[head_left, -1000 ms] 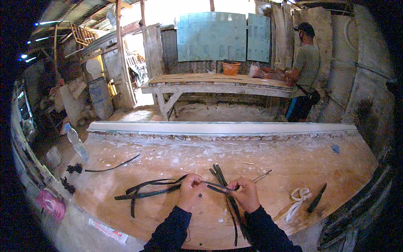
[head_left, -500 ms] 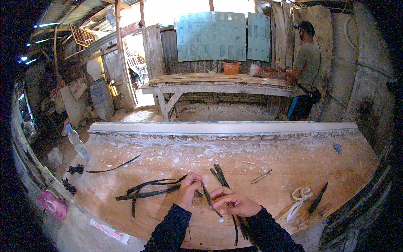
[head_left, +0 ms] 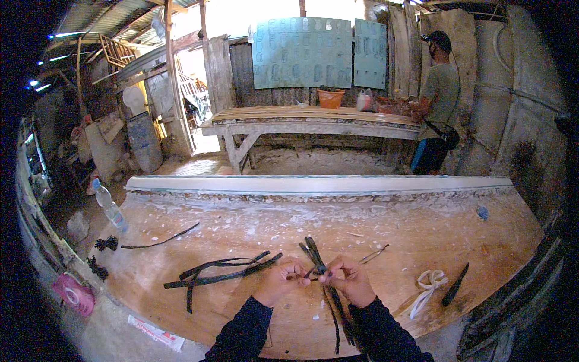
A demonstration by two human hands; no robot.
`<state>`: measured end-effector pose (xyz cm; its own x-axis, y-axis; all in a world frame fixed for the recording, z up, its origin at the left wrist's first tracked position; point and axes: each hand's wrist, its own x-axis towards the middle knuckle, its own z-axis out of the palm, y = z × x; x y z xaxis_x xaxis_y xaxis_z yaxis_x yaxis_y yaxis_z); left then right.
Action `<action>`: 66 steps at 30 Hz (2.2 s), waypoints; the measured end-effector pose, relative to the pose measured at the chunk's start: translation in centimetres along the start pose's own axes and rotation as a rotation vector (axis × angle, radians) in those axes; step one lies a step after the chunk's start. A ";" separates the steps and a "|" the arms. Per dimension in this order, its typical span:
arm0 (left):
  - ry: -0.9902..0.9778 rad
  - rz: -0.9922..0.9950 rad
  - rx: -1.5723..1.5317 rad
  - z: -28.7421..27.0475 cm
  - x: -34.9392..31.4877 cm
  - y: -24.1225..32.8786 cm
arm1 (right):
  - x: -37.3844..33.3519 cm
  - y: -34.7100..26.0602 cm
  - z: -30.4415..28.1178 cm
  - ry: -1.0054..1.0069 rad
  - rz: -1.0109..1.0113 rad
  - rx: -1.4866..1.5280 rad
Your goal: The person repeatedly picks up thin black rubber strips on a wooden workbench, folds and twists them by hand, and places them back down. A second person works at a separate table in the background.
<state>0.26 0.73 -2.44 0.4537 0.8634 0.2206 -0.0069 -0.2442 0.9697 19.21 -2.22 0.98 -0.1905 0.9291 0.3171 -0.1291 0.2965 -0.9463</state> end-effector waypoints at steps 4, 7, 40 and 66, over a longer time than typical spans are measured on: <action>-0.126 0.053 -0.032 0.6 -0.5 0.3 | 0.6 -0.1 -0.6 0.282 -0.089 -0.451; -0.179 0.173 0.056 1.0 -0.4 0.8 | 0.9 -0.2 -1.6 0.402 -0.094 -0.665; 0.349 -0.148 -0.237 -0.9 -0.1 0.1 | -0.3 -0.2 0.9 -0.231 0.070 0.085; 0.046 -0.028 0.244 0.8 -0.6 2.9 | 1.2 0.4 -0.2 0.462 -0.225 -0.722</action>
<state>0.70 -0.85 0.13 0.4100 0.8891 0.2036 0.2229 -0.3141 0.9229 19.15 -0.91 0.96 0.1972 0.7821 0.5912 0.5593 0.4055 -0.7230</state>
